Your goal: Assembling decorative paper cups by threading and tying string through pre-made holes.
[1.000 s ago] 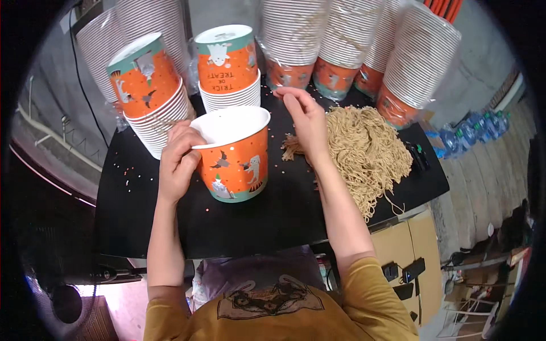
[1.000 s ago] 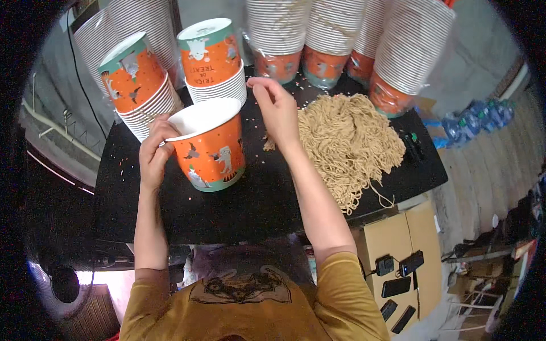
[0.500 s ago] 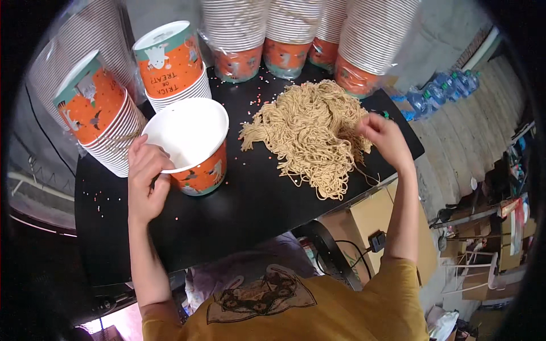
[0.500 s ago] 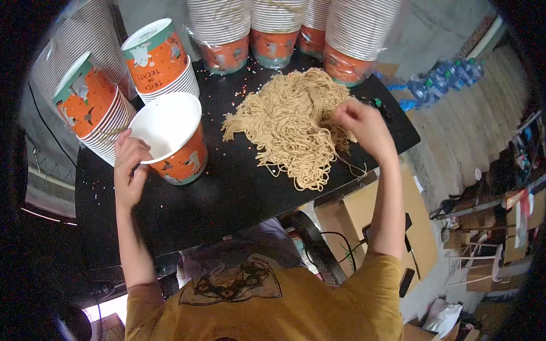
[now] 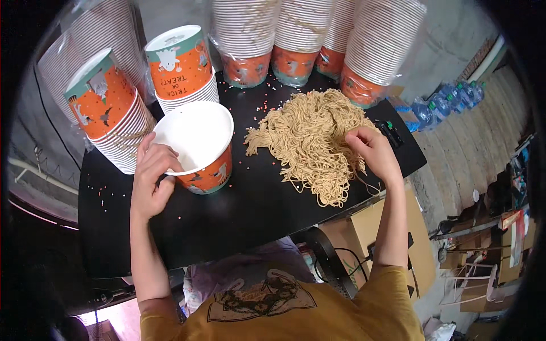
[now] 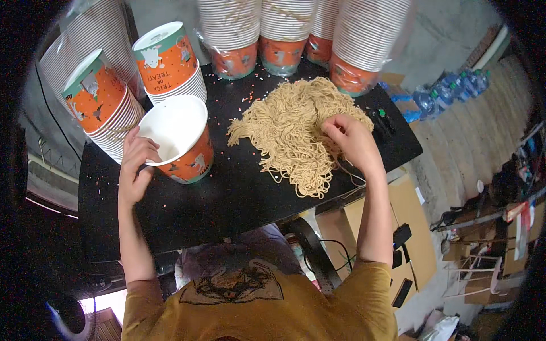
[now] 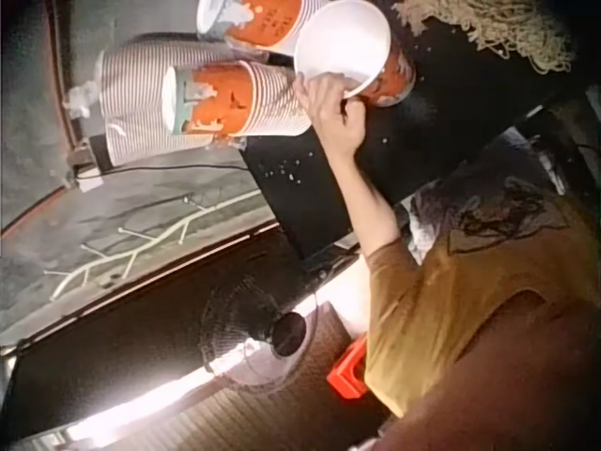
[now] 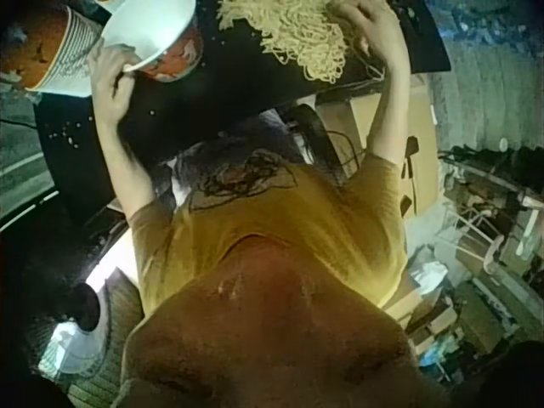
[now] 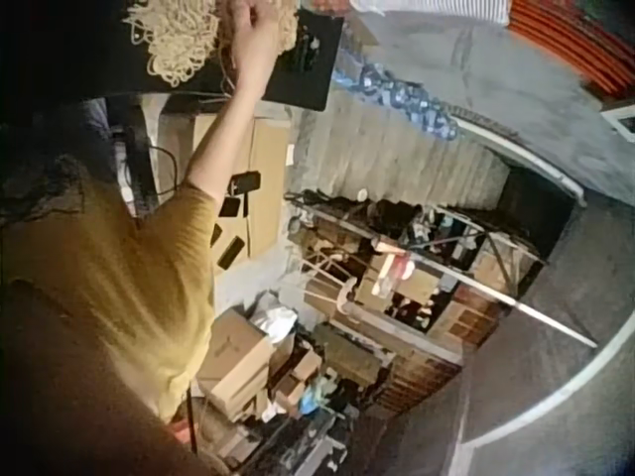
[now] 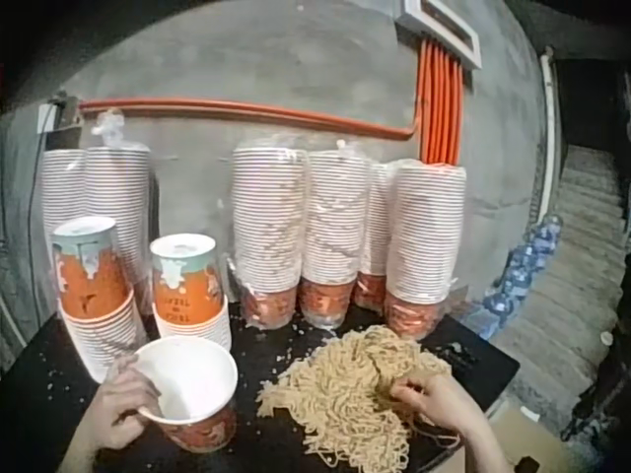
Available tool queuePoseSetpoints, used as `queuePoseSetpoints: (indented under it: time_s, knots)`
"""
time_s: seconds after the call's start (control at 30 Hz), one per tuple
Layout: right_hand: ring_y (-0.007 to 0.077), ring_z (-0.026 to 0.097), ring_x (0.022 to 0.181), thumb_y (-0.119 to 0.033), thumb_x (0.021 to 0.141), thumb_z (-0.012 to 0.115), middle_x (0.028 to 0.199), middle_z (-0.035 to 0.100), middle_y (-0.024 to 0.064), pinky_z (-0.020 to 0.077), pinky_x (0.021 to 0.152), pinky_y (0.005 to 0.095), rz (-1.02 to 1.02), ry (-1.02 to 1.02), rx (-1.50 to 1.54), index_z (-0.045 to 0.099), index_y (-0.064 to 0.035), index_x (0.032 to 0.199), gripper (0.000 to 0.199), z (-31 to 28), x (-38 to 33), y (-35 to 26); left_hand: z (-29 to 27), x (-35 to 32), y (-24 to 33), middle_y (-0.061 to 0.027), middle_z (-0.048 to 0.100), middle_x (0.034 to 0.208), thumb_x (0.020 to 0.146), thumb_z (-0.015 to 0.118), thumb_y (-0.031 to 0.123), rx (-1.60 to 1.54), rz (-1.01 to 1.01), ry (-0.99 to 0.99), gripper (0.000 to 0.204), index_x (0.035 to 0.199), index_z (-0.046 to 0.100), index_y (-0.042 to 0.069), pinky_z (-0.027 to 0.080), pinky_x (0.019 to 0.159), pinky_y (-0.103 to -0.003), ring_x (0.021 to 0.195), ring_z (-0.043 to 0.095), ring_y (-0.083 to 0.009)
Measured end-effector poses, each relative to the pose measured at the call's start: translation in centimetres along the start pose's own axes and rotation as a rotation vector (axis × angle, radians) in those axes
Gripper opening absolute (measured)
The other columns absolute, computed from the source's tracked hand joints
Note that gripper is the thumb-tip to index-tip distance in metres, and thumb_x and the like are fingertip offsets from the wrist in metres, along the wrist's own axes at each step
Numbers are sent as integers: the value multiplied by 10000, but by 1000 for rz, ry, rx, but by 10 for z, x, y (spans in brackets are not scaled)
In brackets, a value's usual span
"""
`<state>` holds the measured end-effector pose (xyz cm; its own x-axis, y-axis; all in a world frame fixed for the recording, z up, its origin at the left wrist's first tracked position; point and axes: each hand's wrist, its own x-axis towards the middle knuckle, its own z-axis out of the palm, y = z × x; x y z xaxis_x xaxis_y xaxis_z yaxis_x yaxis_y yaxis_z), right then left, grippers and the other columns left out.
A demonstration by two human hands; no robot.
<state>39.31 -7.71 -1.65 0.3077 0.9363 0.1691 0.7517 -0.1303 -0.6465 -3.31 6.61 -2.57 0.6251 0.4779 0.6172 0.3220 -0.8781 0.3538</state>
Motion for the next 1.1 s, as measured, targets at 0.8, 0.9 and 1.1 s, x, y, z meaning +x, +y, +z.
queuePoseSetpoints:
  time_s: [0.8, 0.9, 1.1]
  knots:
    - [36, 429, 527, -327, 954, 592, 648, 524, -54, 343, 491, 183, -110, 102, 721, 588, -105, 809, 265, -50, 125, -73, -5, 0, 5, -101, 566, 801, 607, 483, 147, 7, -8, -49, 258, 805, 607, 38, 219, 1143, -554, 943, 582, -266]
    - [29, 410, 516, -304, 953, 585, 631, 504, -68, 318, 466, 186, -220, 277, 802, 584, -106, 812, 243, -64, 142, -102, -8, -1, 7, -98, 574, 800, 636, 502, 154, 13, -3, -44, 237, 811, 616, 44, 217, 1142, -552, 933, 586, -267]
    - [6, 307, 508, -248, 983, 575, 586, 391, -96, 238, 470, 179, -512, 212, 977, 622, -31, 1008, 223, -90, 151, -145, -5, 0, 9, -80, 580, 807, 726, 576, 110, 22, 9, 17, 141, 840, 635, 54, 270, 1099, -530, 901, 593, -261]
